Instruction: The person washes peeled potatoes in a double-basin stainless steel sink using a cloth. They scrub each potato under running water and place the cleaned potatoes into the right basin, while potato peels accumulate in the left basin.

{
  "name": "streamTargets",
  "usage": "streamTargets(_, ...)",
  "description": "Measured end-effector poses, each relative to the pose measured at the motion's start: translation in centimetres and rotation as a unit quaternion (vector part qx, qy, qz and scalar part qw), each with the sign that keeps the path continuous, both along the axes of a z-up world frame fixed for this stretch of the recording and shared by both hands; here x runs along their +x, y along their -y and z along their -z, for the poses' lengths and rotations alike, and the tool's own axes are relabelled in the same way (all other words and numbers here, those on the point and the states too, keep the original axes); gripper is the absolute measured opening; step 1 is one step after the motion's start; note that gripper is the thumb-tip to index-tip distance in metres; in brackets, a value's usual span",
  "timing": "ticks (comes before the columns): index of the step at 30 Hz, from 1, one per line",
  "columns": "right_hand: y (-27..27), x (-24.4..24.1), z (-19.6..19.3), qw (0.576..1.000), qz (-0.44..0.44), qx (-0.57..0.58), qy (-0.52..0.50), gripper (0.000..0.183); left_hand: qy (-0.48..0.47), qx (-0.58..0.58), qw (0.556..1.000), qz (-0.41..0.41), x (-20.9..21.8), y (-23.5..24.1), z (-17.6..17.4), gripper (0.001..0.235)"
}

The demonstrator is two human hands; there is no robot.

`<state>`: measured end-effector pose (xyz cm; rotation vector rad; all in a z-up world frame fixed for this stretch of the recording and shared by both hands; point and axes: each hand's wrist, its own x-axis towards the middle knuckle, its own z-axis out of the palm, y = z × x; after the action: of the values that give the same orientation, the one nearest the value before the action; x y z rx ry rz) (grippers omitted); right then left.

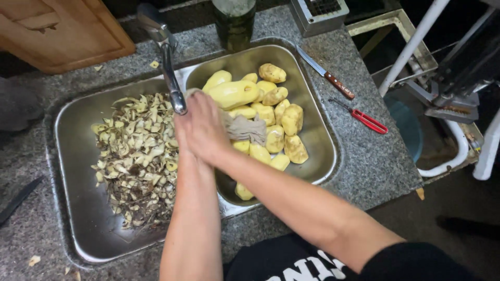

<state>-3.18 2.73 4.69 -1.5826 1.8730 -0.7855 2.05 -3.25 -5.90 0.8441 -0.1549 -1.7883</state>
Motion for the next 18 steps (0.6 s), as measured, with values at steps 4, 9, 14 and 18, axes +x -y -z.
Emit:
streamTargets(4, -0.3, -0.5, 2.3, 0.983, -0.043, -0.173, -0.044, 0.038, 0.014, -0.011, 1.0, -0.005, -0.1, -0.5, 0.6, 0.032)
streamTargets(9, 5.9, -4.4, 2.6, 0.96, 0.055, 0.119, 0.249, 0.061, 0.024, -0.029, 0.999, -0.011, -1.1, 0.4, 0.7, 0.03)
streamTargets(14, -4.1, -1.3, -7.5, 0.896, 0.154, 0.015, 0.416, 0.068, 0.041, 0.105, 0.989, -0.092, -2.6, -4.1, -10.4, 0.044)
streamTargets(18, -5.4, -1.4, -5.3, 0.946, 0.073, 0.134, 0.288, 0.083, 0.053, 0.075, 0.993, -0.079, -2.4, -2.6, -6.9, 0.046)
